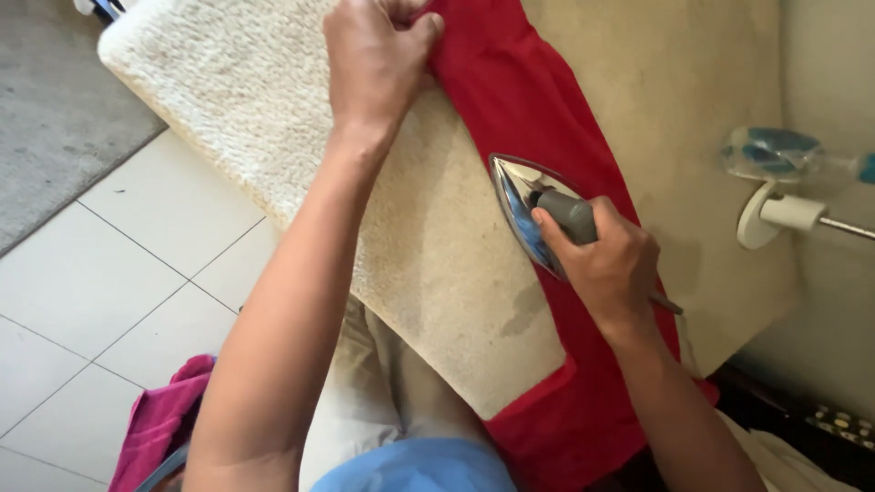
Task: Ironing a red long-sleeved shirt on a flat surface using a handheld iron and a spray bottle.
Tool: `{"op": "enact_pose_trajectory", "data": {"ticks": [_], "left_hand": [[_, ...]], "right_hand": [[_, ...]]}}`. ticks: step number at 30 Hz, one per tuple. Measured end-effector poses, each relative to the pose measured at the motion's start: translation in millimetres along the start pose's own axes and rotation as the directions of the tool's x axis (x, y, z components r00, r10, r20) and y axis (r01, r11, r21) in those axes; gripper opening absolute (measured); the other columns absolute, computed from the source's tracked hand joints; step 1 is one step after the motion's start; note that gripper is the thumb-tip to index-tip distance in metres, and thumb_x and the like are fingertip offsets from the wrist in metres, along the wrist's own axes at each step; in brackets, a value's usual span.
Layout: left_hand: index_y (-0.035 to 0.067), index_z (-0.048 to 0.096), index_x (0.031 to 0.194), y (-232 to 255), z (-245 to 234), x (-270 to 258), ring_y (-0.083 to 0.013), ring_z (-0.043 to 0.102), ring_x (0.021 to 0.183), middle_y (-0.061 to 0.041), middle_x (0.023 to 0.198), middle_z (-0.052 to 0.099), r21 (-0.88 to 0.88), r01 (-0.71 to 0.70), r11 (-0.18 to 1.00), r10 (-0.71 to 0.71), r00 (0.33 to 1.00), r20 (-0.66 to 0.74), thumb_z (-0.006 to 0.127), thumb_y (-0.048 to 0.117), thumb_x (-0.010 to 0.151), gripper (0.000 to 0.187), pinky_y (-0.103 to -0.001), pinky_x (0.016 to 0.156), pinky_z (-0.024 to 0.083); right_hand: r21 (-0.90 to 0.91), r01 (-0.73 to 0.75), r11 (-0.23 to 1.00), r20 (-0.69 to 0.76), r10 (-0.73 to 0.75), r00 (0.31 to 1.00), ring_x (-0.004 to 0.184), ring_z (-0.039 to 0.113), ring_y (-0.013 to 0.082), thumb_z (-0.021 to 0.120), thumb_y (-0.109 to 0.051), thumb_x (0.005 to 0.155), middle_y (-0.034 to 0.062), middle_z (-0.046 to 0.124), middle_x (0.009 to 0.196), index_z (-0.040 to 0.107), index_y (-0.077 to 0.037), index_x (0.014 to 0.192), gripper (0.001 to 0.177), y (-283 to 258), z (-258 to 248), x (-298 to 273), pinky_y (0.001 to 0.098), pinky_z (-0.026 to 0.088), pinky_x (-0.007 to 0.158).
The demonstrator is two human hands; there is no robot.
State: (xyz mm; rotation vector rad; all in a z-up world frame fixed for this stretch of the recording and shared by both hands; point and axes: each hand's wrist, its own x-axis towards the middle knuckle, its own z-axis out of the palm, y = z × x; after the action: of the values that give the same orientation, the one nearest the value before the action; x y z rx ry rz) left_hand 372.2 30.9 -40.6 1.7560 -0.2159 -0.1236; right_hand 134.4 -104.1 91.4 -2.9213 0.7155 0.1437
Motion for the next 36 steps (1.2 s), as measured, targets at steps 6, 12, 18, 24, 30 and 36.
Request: {"op": "enact_pose_trajectory", "data": {"ticks": [6, 12, 18, 24, 30, 36], "left_hand": [[-0.002, 0.079, 0.089, 6, -8, 3, -0.0120, 0.074, 0.052, -0.012, 0.066, 0.076, -0.023, 0.213, 0.977, -0.206, 0.965, 0.164, 0.079, 0.011, 0.086, 0.013, -0.027, 0.049, 0.058], [0.000, 0.080, 0.091, 13, -7, 1, -0.0111, 0.075, 0.054, -0.009, 0.070, 0.078, -0.061, 0.273, 0.960, -0.258, 0.949, 0.183, 0.078, 0.013, 0.088, 0.013, -0.026, 0.048, 0.060], [-0.001, 0.078, 0.092, 5, -7, 0, -0.0142, 0.074, 0.061, -0.012, 0.076, 0.077, 0.003, 0.113, 0.994, -0.113, 0.989, 0.097, 0.082, 0.014, 0.088, 0.016, -0.029, 0.057, 0.060], [-0.001, 0.075, 0.089, 2, -4, -8, -0.0194, 0.074, 0.065, -0.014, 0.079, 0.076, 0.059, 0.004, 0.998, -0.007, 0.999, 0.051, 0.081, 0.014, 0.092, 0.016, -0.032, 0.062, 0.058], [0.000, 0.075, 0.088, 5, -2, -7, -0.0176, 0.076, 0.066, -0.013, 0.079, 0.077, 0.037, -0.010, 0.999, 0.009, 1.000, 0.029, 0.080, 0.015, 0.092, 0.016, -0.031, 0.062, 0.059], [0.002, 0.076, 0.089, -3, -2, -6, -0.0177, 0.075, 0.063, -0.012, 0.078, 0.076, 0.049, 0.003, 0.999, -0.005, 0.999, 0.038, 0.080, 0.016, 0.092, 0.015, -0.031, 0.060, 0.059]], "right_hand": [[-0.025, 0.017, 1.000, -0.023, -0.017, 1.000, 0.063, 0.068, 0.0341, 0.090, -0.038, 0.089, 0.0165, 0.068, 0.072, 0.062, -0.004, 0.079, 0.045, -24, 1, 25, 0.0435, 0.052, 0.057], [-0.052, 0.009, 0.999, -0.014, -0.010, 1.000, 0.059, 0.066, 0.0347, 0.090, -0.042, 0.088, 0.0167, 0.065, 0.066, 0.059, -0.003, 0.075, 0.051, -19, 2, 28, 0.0445, 0.052, 0.055], [-0.090, -0.004, 0.996, -0.013, 0.002, 1.000, 0.059, 0.066, 0.0358, 0.088, -0.044, 0.085, 0.0186, 0.065, 0.067, 0.059, -0.004, 0.074, 0.051, 3, 6, 2, 0.0438, 0.051, 0.053], [-0.096, -0.063, 0.993, -0.020, 0.061, 0.998, 0.059, 0.067, 0.0364, 0.088, -0.044, 0.089, 0.0194, 0.066, 0.068, 0.061, -0.003, 0.078, 0.051, -24, 6, 49, 0.0453, 0.051, 0.053], [-0.028, 0.009, 1.000, -0.078, -0.011, 0.997, 0.061, 0.068, 0.0345, 0.088, -0.042, 0.092, 0.0171, 0.067, 0.070, 0.062, -0.004, 0.082, 0.047, -17, 2, 46, 0.0444, 0.052, 0.055], [-0.069, -0.065, 0.996, 0.029, 0.067, 0.997, 0.056, 0.067, 0.0305, 0.088, -0.043, 0.089, 0.0152, 0.066, 0.066, 0.060, -0.004, 0.076, 0.049, 0, 5, 25, 0.0431, 0.051, 0.050]]}}
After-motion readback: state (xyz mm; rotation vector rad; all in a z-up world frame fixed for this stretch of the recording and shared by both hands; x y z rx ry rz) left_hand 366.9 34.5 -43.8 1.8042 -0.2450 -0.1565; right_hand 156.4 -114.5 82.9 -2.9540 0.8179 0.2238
